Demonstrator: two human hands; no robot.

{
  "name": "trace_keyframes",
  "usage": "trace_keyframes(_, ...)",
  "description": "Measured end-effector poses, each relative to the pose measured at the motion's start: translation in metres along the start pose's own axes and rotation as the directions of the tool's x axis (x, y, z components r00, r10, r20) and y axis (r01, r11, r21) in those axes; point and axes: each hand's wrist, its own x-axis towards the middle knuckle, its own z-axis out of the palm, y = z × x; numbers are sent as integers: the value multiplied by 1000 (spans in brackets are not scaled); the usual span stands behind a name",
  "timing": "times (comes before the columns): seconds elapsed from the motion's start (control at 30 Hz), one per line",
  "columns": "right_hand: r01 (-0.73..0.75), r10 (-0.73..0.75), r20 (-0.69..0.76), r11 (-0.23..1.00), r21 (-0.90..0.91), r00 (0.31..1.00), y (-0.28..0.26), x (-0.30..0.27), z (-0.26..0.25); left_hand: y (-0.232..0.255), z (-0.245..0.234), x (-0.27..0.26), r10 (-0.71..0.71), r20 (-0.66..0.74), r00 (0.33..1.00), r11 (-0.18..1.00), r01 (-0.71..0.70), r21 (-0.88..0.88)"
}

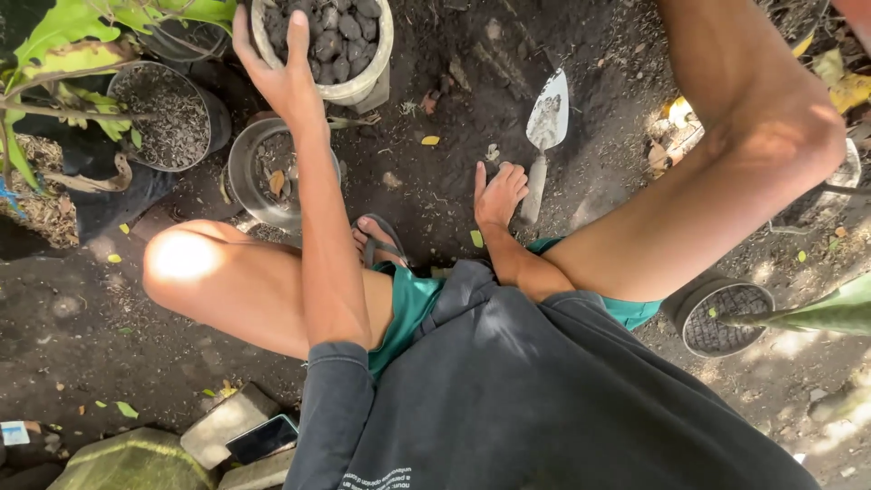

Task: Leveling and compacting soil in a small pot using a hand trowel and fingers.

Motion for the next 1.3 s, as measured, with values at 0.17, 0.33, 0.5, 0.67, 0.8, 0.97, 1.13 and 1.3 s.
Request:
trace_keyframes(0.17,93,-93,-15,995,-40,996,3,24,-1,24,10,-18,-172,-199,965,984,161,-71)
trace_keyframes(0.33,-190,320,-209,858,477,924,-4,81,-10,49,14,-31,207,-412,887,970,-130,205)
trace_keyframes(0.5,-441,547,116,513,737,829,19,144,-14,82,17,-37,338,-379,862,915,-205,349)
trace_keyframes(0.67,-217,201,81,903,370,976,43,135,25,153,58,-62,647,-52,761,722,-590,361)
trace_keyframes(0.8,-178,216,355,974,-138,910,41,116,53,69,91,-127,83,690,719,874,-385,295)
trace_keyframes(0.97,97,29,445,961,-258,895,24,123,43,-64,132,-182,-346,782,518,760,-333,557)
trace_keyframes(1.13,86,-37,240,977,-195,970,27,141,43,-68,141,-189,-376,742,555,660,-402,634)
trace_keyframes(1.3,248,-159,266,904,-348,951,29,184,60,-98,123,-185,-265,683,680,731,-321,602)
